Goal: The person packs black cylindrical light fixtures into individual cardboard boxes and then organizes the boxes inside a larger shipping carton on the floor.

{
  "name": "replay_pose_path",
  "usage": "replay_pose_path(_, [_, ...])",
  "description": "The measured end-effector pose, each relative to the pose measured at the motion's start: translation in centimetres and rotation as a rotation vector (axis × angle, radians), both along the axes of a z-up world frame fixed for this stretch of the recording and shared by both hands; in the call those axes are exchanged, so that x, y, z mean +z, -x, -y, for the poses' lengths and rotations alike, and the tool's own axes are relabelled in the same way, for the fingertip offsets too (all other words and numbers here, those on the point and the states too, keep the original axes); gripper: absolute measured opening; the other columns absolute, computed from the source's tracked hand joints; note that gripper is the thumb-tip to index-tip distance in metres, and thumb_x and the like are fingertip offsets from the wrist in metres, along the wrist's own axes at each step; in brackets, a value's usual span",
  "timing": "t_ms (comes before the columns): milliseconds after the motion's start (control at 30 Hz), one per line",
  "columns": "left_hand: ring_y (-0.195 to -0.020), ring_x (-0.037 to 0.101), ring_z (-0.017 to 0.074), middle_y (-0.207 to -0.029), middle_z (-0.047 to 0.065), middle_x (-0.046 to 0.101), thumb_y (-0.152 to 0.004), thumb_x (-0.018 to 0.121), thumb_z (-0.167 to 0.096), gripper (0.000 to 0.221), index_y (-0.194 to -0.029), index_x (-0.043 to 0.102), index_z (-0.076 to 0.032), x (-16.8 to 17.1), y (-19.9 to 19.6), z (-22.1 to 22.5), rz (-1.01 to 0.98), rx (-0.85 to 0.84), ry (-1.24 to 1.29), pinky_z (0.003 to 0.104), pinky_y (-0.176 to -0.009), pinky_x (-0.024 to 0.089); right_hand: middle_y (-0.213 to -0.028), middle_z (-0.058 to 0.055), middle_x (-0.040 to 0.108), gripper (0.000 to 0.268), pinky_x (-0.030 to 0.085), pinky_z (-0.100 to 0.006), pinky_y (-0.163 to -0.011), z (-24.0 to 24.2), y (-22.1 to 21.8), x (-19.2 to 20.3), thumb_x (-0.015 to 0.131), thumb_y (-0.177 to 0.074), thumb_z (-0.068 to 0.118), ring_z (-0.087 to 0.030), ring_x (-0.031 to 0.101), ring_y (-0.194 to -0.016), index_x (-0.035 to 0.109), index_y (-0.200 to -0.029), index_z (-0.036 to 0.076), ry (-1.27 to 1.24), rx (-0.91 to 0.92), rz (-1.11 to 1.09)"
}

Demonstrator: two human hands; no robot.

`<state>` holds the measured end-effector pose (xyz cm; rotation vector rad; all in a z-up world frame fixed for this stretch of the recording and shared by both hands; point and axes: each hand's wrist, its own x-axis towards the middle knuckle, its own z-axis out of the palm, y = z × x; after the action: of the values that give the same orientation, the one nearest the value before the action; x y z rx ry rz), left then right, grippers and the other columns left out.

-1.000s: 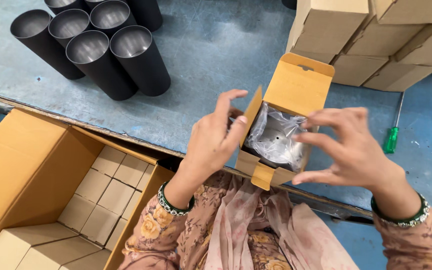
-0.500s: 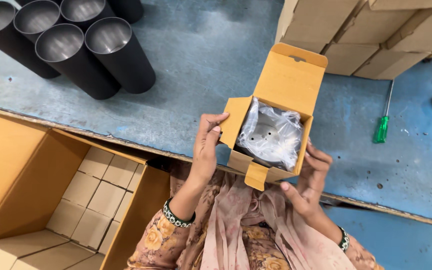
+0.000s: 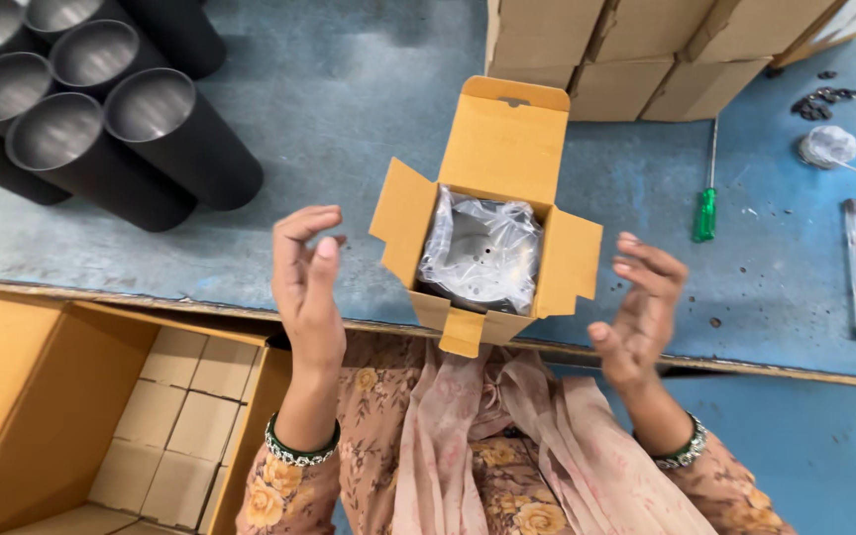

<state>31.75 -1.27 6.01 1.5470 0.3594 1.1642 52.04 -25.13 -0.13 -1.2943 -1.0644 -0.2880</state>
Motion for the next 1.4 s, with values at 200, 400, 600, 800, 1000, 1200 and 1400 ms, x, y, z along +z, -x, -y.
replay_pose_path(200, [-0.111, 0.066, 0.0274, -0.111, 0.011, 0.072, -0.101, 0.064, -0.026, 0.024, -0.112, 0.072, -0.006, 7.3, -2.2, 2.9, -0.433, -0.178, -0.898, 0.043, -0.106, 0.047, -0.132, -0.013, 0.062, 0.051, 0.039, -0.047, -0.117, -0.6, -0.9, 9.4, 0.073, -0.093, 0.043, -0.025, 0.055, -0.137, 0.061, -0.125, 0.005, 0.383, 0.171, 0.493])
replay_pose_path(400, [-0.107, 0.063, 0.0274, -0.093, 0.01, 0.072, -0.093, 0.064, -0.049, 0.039, -0.097, 0.075, -0.011, 9.1, -7.2, 0.7, -1.115, -0.545, -1.302, 0.052, -0.113, 0.027, -0.115, -0.012, 0.065, 0.073, 0.022, -0.06, -0.11, -7.3, -0.8, 16.3, 0.076, -0.072, 0.06, -0.031, 0.054, -0.124, 0.064, -0.116, 0.003, 1.032, 0.509, 0.961])
replay_pose_path(600, [-0.099, 0.063, 0.0259, -0.085, 0.006, 0.069, -0.089, 0.066, -0.038, 0.023, -0.092, 0.073, -0.016, 9.7, -4.5, -1.0, -0.765, -0.645, -1.237, 0.047, -0.095, 0.038, -0.097, -0.007, 0.062, 0.059, 0.029, -0.055, -0.104, -6.3, -2.3, 17.5, 0.081, -0.067, 0.056, -0.026, 0.058, -0.106, 0.066, -0.1, 0.009, 0.821, 0.56, 0.918])
replay_pose_path(800, [-0.088, 0.065, 0.0275, -0.082, 0.008, 0.068, -0.093, 0.065, -0.038, 0.025, -0.091, 0.069, -0.013, 11.2, -2.3, -1.4, -0.614, -0.714, -1.225, 0.043, -0.089, 0.043, -0.083, 0.0, 0.06, 0.033, 0.038, -0.051, -0.102, -3.0, -2.3, 13.4, 0.088, -0.073, 0.037, -0.018, 0.061, -0.084, 0.066, -0.082, 0.014, 0.508, 0.315, 0.925])
replay_pose_path(1000, [-0.082, 0.071, 0.0338, -0.083, 0.012, 0.072, -0.09, 0.066, -0.033, 0.023, -0.093, 0.073, -0.011, 10.6, -6.7, 1.3, -1.045, -0.695, -1.114, 0.048, -0.072, 0.053, -0.085, 0.0, 0.061, 0.036, 0.043, -0.048, -0.101, -2.4, -2.4, 9.5, 0.091, -0.071, 0.032, -0.02, 0.062, -0.088, 0.06, -0.075, 0.014, 0.346, 0.252, 0.718])
replay_pose_path(1200, [-0.087, 0.072, 0.0309, -0.089, 0.01, 0.074, -0.071, 0.072, -0.021, 0.021, -0.089, 0.077, -0.012, 10.0, -9.7, 2.2, -1.307, -0.81, -1.289, 0.046, -0.072, 0.056, -0.12, -0.012, 0.052, 0.045, 0.042, -0.051, -0.112, -2.1, -1.4, 6.5, 0.092, -0.07, 0.033, -0.032, 0.053, -0.125, 0.053, -0.08, 0.014, 0.328, 0.283, 0.448])
replay_pose_path(1400, [-0.086, 0.072, 0.0322, -0.089, 0.013, 0.074, -0.073, 0.071, -0.028, 0.024, -0.089, 0.078, -0.011, 9.0, -9.9, 2.4, -1.222, -0.808, -1.306, 0.046, -0.074, 0.056, -0.147, -0.018, 0.039, 0.051, 0.034, -0.059, -0.128, -3.4, 0.4, 3.9, 0.088, -0.078, 0.03, -0.042, 0.038, -0.151, 0.048, -0.105, 0.013, 0.2, 0.259, 0.223])
